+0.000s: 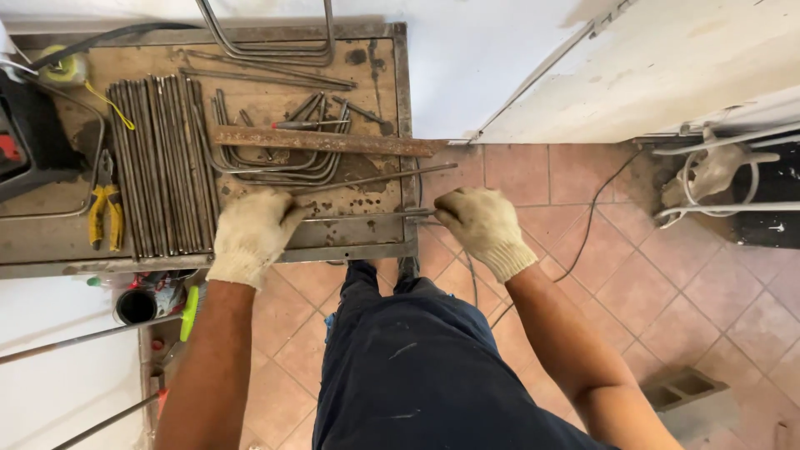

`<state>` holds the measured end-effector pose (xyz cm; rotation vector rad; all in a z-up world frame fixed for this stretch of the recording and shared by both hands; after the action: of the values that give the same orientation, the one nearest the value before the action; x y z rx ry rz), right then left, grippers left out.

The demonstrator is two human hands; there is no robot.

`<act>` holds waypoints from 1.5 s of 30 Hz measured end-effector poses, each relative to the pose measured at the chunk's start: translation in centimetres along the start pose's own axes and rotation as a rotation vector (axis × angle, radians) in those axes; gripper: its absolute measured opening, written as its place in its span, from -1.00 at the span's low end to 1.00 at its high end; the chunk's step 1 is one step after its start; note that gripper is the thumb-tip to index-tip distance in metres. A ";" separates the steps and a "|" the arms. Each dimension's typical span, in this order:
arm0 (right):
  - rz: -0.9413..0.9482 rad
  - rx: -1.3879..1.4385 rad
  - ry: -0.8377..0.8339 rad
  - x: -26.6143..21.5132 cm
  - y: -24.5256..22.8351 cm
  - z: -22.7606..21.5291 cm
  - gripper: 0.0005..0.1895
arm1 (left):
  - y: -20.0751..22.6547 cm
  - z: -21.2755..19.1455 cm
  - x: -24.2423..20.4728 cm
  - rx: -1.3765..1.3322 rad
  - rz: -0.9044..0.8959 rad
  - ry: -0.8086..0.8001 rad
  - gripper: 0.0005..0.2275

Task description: Measuring and organizing metal rods on a workbench using a tape measure and a metal bar.

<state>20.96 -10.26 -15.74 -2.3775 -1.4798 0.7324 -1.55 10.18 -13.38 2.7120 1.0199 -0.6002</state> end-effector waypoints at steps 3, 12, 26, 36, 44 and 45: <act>-0.082 -0.076 -0.032 1.0 -0.1 1.6 -0.74 | -0.1 1.8 1.5 0.370 -0.073 0.155 -0.78; -0.096 -0.070 -0.043 1.6 0.9 2.8 -0.68 | 14.9 2.4 3.0 -0.033 0.307 0.201 -0.75; -0.172 0.070 -0.018 1.8 1.4 3.2 -0.72 | 14.2 5.6 5.5 -0.215 0.259 -0.036 -0.68; -0.193 -0.312 0.060 10.4 -6.8 -2.1 -0.56 | 14.0 5.6 5.7 -0.212 0.238 0.004 -0.67; -0.181 -0.194 0.046 10.9 -7.2 -1.5 -0.52 | 13.9 5.8 5.8 -0.185 0.246 -0.014 -0.71; -0.113 -0.055 0.045 9.2 -7.0 -3.2 -0.45 | 14.0 5.9 5.7 -0.178 0.235 -0.049 -0.70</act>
<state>20.59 1.27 -12.49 -2.3113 -1.6195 0.6162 9.84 1.27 -20.74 2.5942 0.6935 -0.5046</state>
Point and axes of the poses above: each hand's wrist, its own x-axis towards the middle knuckle, its own z-axis out of the palm, y = z × x, the point moved 9 cm from there along x, towards the middle knuckle, and after that the axes turned 8 degrees about x, right-handed, at the moved point
